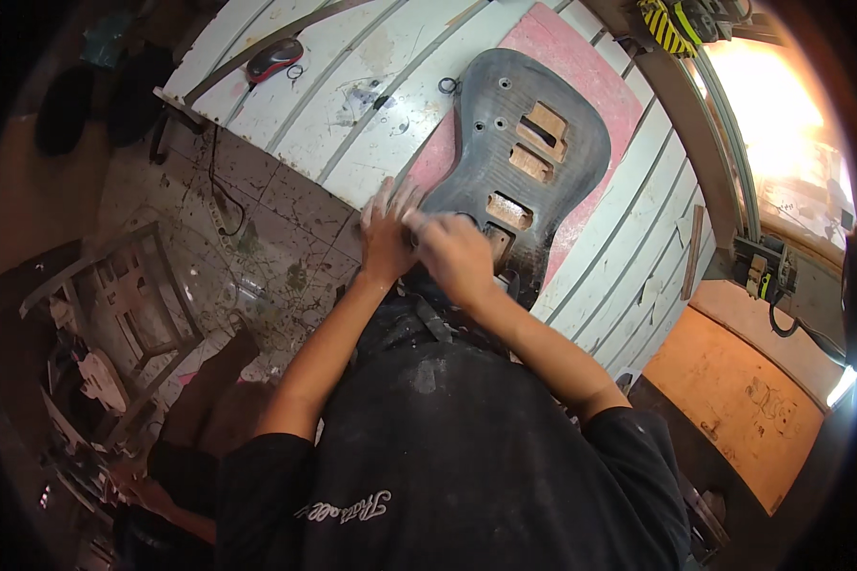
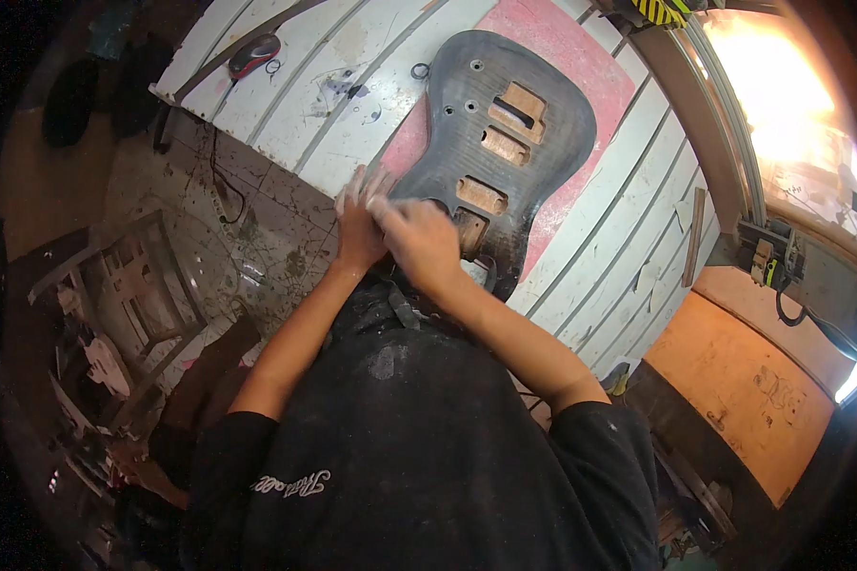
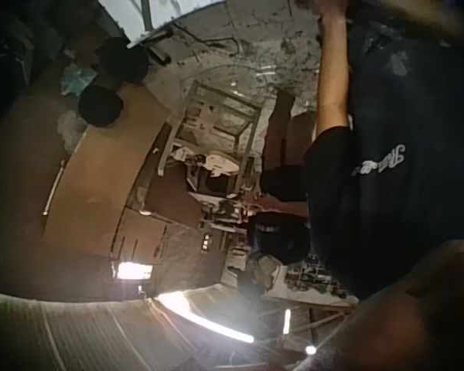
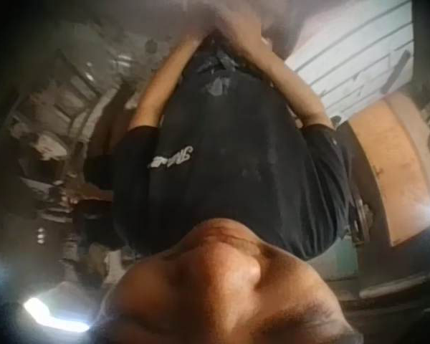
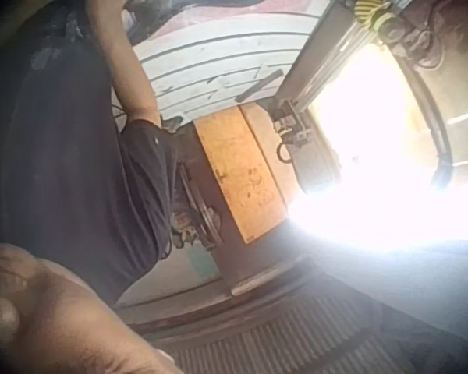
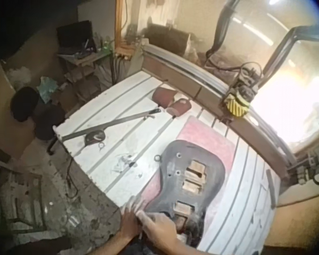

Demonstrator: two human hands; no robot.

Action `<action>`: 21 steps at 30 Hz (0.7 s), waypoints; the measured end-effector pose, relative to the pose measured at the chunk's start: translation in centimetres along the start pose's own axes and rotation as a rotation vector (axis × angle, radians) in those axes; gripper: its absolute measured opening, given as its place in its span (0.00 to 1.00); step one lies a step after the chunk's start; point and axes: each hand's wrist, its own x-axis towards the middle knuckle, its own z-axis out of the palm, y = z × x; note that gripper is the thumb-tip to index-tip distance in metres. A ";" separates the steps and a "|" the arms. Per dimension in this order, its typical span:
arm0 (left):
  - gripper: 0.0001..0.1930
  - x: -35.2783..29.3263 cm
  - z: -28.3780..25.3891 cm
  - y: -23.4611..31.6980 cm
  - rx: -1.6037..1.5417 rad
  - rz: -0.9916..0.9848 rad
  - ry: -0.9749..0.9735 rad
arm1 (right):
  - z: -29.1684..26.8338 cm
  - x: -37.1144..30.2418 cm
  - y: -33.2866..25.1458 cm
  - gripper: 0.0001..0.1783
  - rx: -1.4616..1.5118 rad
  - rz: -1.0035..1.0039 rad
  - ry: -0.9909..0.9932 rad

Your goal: The person sands the surface and edges of a wooden electric guitar body using a small sanding block, moving it across different sections of the wood and holding the body steady with their other hand.

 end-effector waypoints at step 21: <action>0.44 1.8 -1.4 -0.8 -0.148 0.138 -0.025 | -10.0 -9.7 7.0 0.30 0.228 1.055 0.566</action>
